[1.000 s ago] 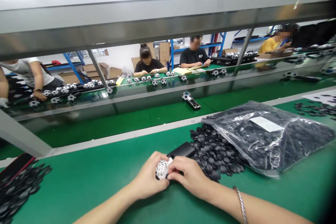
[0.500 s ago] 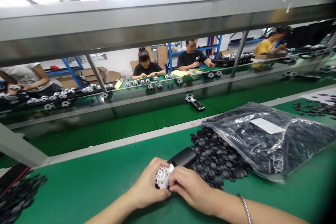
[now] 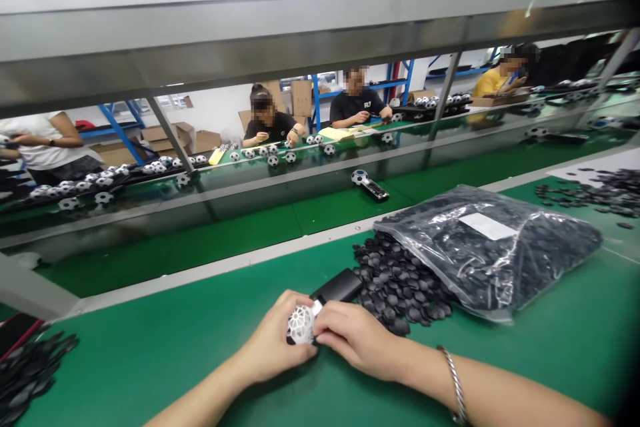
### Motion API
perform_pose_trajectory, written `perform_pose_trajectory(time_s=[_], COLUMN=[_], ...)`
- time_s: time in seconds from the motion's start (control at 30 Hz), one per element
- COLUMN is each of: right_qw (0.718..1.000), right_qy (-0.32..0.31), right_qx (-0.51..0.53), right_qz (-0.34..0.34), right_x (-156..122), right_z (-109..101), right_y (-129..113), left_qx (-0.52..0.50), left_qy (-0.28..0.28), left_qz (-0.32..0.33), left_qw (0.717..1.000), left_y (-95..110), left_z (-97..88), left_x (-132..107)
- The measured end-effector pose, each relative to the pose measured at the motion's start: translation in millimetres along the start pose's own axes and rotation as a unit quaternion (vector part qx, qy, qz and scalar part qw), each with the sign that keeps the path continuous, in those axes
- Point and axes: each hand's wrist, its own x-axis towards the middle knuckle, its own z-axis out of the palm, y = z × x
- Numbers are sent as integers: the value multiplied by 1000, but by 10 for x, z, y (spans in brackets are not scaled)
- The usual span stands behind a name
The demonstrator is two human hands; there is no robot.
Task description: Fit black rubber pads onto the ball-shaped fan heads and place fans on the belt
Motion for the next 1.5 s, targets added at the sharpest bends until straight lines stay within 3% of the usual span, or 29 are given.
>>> perform_pose_trajectory(time_s=[0.27, 0.57, 0.9, 1.13, 1.4, 1.5], right_qw=[1000, 998, 998, 995, 995, 995], right_qy=[4, -11, 38, 26, 30, 30], right_qx=[15, 4, 52, 71, 38, 80], right_qz=[12, -56, 28, 72, 83, 45], right_x=[8, 66, 108, 163, 202, 209], right_z=[-22, -46, -30, -59, -4, -163], right_y=[37, 4, 72, 81, 76, -100], left_qx=[26, 38, 49, 56, 32, -18], left_qy=[3, -3, 9, 26, 51, 66], left_qz=[5, -3, 10, 1, 7, -6], left_qw=[1000, 999, 999, 998, 998, 998], left_y=[28, 64, 80, 92, 93, 69], left_z=[-7, -14, 8, 43, 87, 81], left_x=[11, 16, 16, 20, -5, 26])
